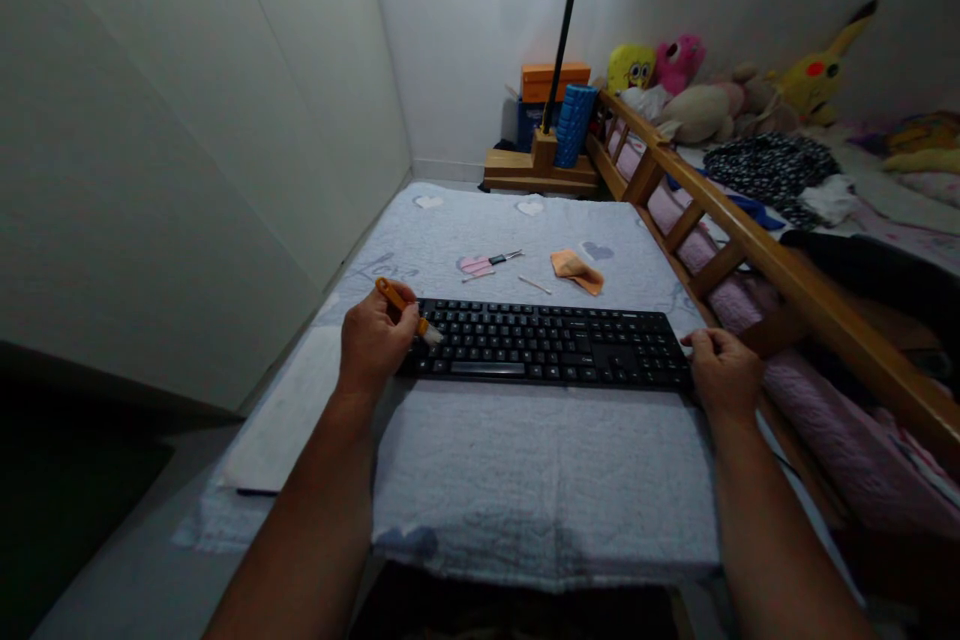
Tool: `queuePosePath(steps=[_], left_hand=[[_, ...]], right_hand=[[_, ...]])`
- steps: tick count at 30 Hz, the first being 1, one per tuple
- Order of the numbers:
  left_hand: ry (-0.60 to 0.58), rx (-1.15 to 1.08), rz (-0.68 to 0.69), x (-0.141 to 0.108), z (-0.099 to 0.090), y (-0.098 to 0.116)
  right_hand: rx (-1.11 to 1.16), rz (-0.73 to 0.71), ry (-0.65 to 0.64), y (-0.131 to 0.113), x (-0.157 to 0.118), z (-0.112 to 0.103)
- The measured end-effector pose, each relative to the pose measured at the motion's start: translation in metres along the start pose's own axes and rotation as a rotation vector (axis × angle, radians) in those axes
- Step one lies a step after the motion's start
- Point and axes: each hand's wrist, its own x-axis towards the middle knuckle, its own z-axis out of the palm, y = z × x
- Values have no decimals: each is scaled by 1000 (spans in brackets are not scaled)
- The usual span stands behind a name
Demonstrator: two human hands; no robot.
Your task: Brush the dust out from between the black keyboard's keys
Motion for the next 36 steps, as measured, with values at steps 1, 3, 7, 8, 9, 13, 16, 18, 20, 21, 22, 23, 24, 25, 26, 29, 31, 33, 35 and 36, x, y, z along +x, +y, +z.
queuePosePath(steps=[1,3,7,8,9,13,16,18,20,21,22,23,24,25,26,29,31,33,35,36], left_hand=[[-3,9,-4,1,-1,-2],[5,41,-5,1,-4,-4],[60,145,16,2,-7,-5],[78,173,24,2,-8,-4],[100,199,32,2,-9,-4],[190,249,48,2,-11,-1],[246,220,38,1,-11,0],[267,134,17,1,-8,1],[238,-36,-22,0,-4,2],[204,-147,-46,-1,-1,3],[159,-266,-66,-2,2,4],[108,-354,-87,-3,5,6],[58,-407,-108,-4,8,9],[23,-446,-129,-5,12,11],[-17,-470,-145,-7,14,13],[-86,-501,-175,-11,21,17],[-119,-506,-186,-12,23,17],[-133,-478,-182,-12,23,16],[-110,-405,-160,-11,21,15],[-89,-354,-145,-10,20,15]], right_hand=[[5,-1,0,0,0,0],[8,3,1,-2,-1,0],[5,0,8,-5,-1,-1],[5,-2,9,-5,-1,-1],[6,-4,10,-5,-1,-1],[12,-4,11,-3,0,-1],[14,-8,11,-3,0,-2],[17,-8,5,-4,0,-2],[14,-6,0,-6,-1,-2],[12,-3,-1,-7,-1,-3],[11,1,-3,-8,-1,-3],[12,5,-3,-8,-2,-3],[15,10,-2,-8,-2,-3],[20,14,-2,-8,-2,-3],[22,16,0,-7,-2,-2],[15,13,5,-4,-1,-2],[11,17,4,-3,-1,-1],[10,21,0,-2,-1,-2],[8,17,-5,-3,-1,-2],[7,16,-5,-3,-1,-2]])
